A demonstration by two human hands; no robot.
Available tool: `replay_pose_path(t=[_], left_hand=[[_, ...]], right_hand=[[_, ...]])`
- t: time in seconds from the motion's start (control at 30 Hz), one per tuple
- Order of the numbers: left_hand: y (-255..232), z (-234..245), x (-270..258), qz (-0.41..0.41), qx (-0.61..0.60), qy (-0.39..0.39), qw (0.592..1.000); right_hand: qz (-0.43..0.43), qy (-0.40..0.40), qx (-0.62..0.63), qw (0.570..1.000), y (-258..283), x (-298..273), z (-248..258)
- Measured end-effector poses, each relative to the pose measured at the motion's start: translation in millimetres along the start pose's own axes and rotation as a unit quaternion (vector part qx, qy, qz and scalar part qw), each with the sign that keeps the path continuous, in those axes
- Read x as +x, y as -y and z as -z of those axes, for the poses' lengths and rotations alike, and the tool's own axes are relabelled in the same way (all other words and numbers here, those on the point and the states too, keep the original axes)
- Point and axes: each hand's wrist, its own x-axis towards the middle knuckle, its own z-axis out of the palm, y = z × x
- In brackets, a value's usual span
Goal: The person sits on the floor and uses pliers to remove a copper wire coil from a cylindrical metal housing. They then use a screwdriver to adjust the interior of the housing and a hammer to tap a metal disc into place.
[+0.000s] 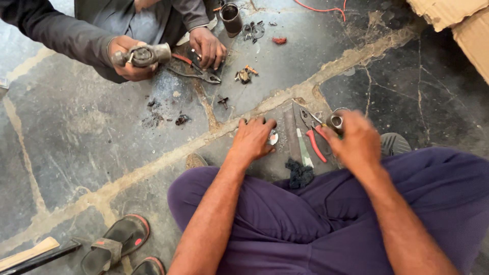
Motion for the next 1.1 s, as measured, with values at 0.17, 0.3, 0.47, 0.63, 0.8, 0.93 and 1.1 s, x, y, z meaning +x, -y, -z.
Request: replay_pose_path(t=[0.17, 0.3, 0.47, 0.63, 0.8, 0.93, 1.1], left_hand=[[6, -18, 11, -0.028, 0.053, -0.043, 0.997], [5, -24, 13, -0.038, 0.047, -0.026, 0.998], [1, -13, 6, -0.041, 0.0, -0.077, 0.996], [0, -14, -2, -0.042, -0.092, -0.125, 0.987], [2, -24, -2, 0.002, -0.051, 0.001, 0.999], [-2, -19, -3, -0.025, -0.073, -0.071, 0.994], [-38, -3, -3, 0.075, -0.638, -0.067, 0.763]], right_hand=[[0.065, -0.059, -0.007, 0.996, -35, 15, -4], [-0.019, 0.005, 0.014, 1.0, -40, 20, -23], [0.036, -0.068, 0.059, 0.995, -23, 10, -15], [0.07, -0.095, 0.143, 0.983, 4, -14, -2], [0.04, -0.064, 0.321, 0.944, 27, -32, 14], [0.112, -0.101, 0.36, 0.921, 35, -39, 25], [0.227, -0.159, 0.34, 0.899, 38, -37, 33]])
